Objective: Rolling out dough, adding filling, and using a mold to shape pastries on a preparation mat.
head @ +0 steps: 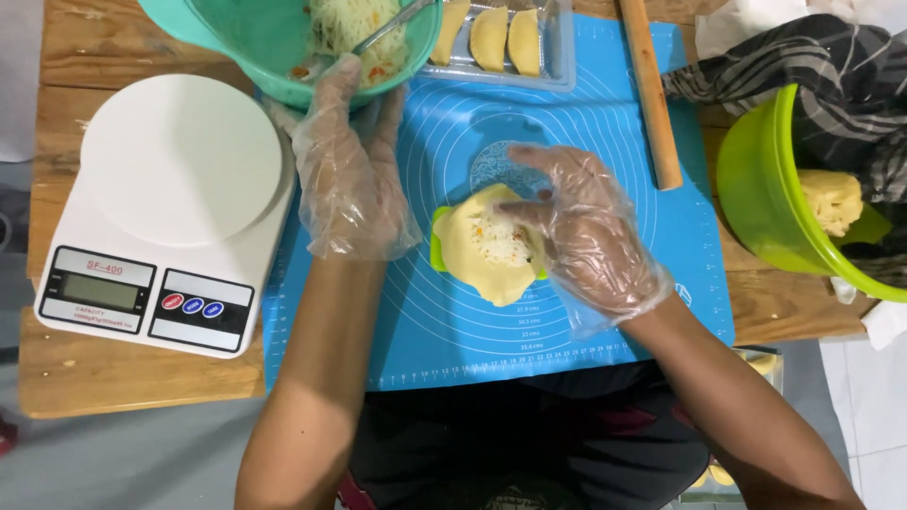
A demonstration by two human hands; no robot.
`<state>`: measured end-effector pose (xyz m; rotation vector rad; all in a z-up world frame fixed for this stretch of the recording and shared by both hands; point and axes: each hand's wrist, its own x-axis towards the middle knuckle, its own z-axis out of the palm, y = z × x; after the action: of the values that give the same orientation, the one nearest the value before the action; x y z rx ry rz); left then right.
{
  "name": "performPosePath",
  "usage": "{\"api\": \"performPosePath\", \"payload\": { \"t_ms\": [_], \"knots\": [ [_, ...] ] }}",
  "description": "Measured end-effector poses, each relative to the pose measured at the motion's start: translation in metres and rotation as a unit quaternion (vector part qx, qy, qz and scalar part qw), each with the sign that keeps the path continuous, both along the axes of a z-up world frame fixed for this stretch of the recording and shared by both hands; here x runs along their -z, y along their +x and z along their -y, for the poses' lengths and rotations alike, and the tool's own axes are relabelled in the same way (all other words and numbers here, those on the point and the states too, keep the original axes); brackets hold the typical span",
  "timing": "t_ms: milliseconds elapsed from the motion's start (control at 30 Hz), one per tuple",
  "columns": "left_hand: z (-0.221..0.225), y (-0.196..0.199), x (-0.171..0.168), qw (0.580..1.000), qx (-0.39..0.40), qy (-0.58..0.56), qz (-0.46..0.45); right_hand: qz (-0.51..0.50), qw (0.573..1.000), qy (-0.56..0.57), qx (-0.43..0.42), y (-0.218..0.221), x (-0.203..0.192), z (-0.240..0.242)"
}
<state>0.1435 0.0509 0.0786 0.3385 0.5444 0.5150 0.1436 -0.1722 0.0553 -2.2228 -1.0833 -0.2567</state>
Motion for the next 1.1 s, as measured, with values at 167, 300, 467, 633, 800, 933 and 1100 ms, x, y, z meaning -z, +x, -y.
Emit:
{"api": "performPosePath", "payload": {
  "t_ms": [167,300,467,633,800,933,1100],
  "knots": [
    [-0.002,0.004,0.003,1.0,0.002,0.008,0.001,0.0,1.0,0.021,-0.005,0.005,0.005,-0.005],
    [-0.005,0.007,0.011,0.999,-0.002,0.021,0.024,-0.013,0.999,-0.031,0.012,0.002,0.005,-0.003],
    [-0.004,0.007,0.006,0.999,0.003,0.03,0.014,-0.065,0.99,0.101,-0.078,0.001,0.003,-0.007],
    [-0.007,0.008,0.009,0.999,0.003,0.035,0.024,-0.107,0.992,0.026,-0.055,-0.006,-0.005,-0.02],
    [-0.01,0.008,0.006,0.999,0.012,0.04,0.013,-0.346,0.868,0.295,-0.198,-0.016,-0.015,0.0],
    [-0.01,0.008,0.002,1.0,0.004,0.029,-0.009,0.077,0.996,-0.011,-0.044,-0.027,-0.031,0.027],
    [-0.007,0.004,-0.004,0.999,0.015,0.029,-0.004,-0.218,0.959,0.178,-0.042,-0.04,-0.013,0.051]
  ]
}}
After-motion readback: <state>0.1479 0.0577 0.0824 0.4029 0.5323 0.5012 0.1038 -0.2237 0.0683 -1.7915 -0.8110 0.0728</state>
